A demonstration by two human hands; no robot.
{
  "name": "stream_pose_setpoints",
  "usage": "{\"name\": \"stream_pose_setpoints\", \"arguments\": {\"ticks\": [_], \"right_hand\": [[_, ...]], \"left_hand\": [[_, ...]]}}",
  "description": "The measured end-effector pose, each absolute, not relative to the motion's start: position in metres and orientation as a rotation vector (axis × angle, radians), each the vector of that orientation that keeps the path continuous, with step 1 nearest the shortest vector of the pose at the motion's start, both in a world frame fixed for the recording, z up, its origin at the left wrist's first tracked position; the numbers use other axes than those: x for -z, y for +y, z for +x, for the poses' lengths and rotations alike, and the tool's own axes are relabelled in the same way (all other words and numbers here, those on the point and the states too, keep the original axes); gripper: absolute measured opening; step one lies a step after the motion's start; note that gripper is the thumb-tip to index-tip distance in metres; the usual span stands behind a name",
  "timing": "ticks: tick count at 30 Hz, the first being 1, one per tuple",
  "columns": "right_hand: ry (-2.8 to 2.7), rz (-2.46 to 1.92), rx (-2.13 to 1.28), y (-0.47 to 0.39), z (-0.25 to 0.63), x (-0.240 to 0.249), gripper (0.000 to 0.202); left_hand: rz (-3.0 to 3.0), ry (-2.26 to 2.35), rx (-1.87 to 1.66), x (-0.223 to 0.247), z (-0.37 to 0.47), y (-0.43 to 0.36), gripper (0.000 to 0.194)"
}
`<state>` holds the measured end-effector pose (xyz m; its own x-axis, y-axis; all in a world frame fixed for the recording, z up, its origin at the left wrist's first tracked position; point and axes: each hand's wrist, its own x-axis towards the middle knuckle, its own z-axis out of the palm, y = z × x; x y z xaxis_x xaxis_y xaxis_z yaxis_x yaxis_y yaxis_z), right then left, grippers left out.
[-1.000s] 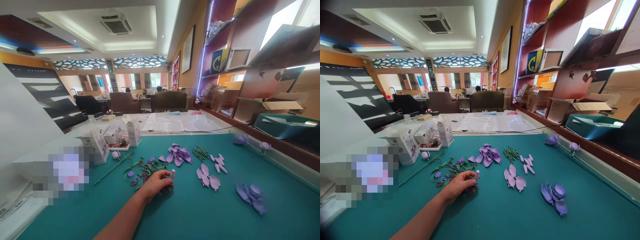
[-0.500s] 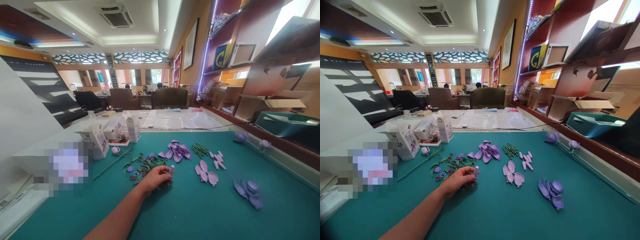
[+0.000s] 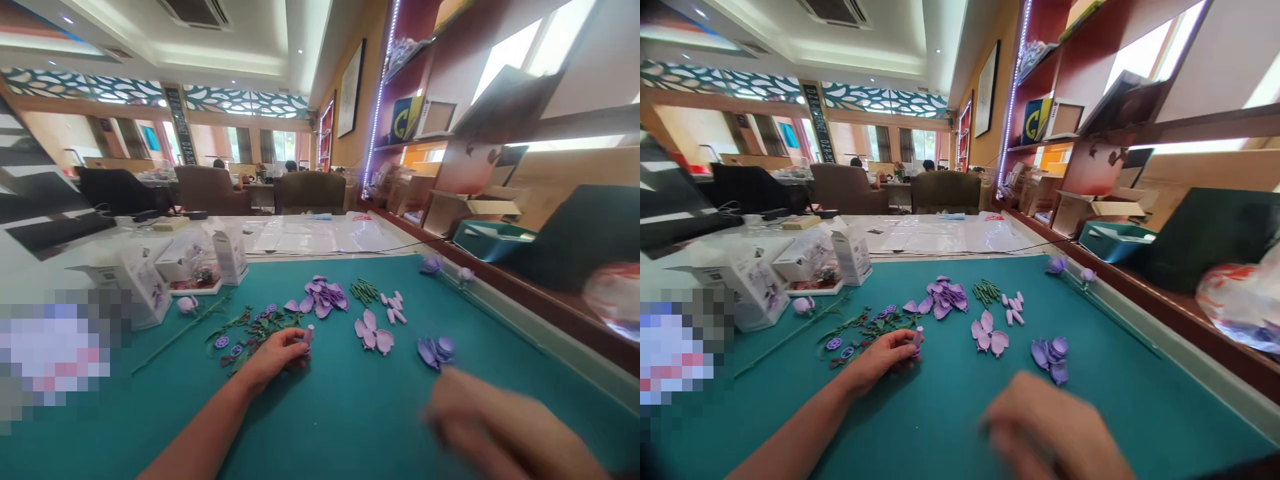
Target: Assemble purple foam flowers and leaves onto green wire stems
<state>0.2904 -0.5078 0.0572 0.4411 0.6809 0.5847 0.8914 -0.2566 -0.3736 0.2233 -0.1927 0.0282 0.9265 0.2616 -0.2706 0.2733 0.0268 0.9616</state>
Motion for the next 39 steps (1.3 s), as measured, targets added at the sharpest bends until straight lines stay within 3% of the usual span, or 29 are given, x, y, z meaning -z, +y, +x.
{"name": "stream_pose_setpoints", "arguments": {"ticks": [3,7,13,19,27,33,36,39], "right_hand": [[-0.887,-2.364,0.302,-0.523,0.344,-0.082,0.032],[-0.546,-2.556,0.361,-0.553,0.406,-0.048,0.028],[-0.847,-2.634,0.294,-0.566,0.433,0.009,0.043],[-0.95,-2.701,0.343,-0.558,0.434,0.023,0.039],[-0.975,-2.736,0.486,-0.553,0.426,0.017,0.029],[-0.936,-2.652,0.527,-0.56,0.426,0.011,0.033],[-0.855,-2.512,0.704,-0.551,0.416,-0.006,0.04],[-0.733,-2.336,0.648,-0.518,0.395,-0.033,0.036]], "left_hand": [[1.577,0.424,0.027,-0.025,0.225,-0.19,0.05],[1.59,0.425,0.017,-0.02,0.227,-0.189,0.052],[1.581,0.449,-0.034,-0.02,0.226,-0.193,0.053],[1.557,0.448,-0.043,-0.024,0.225,-0.194,0.05],[1.603,0.451,-0.019,-0.026,0.224,-0.194,0.05],[1.535,0.407,-0.013,-0.029,0.222,-0.192,0.048],[1.455,0.397,-0.011,-0.032,0.22,-0.193,0.048],[1.397,0.356,-0.032,-0.033,0.218,-0.194,0.048]]}}
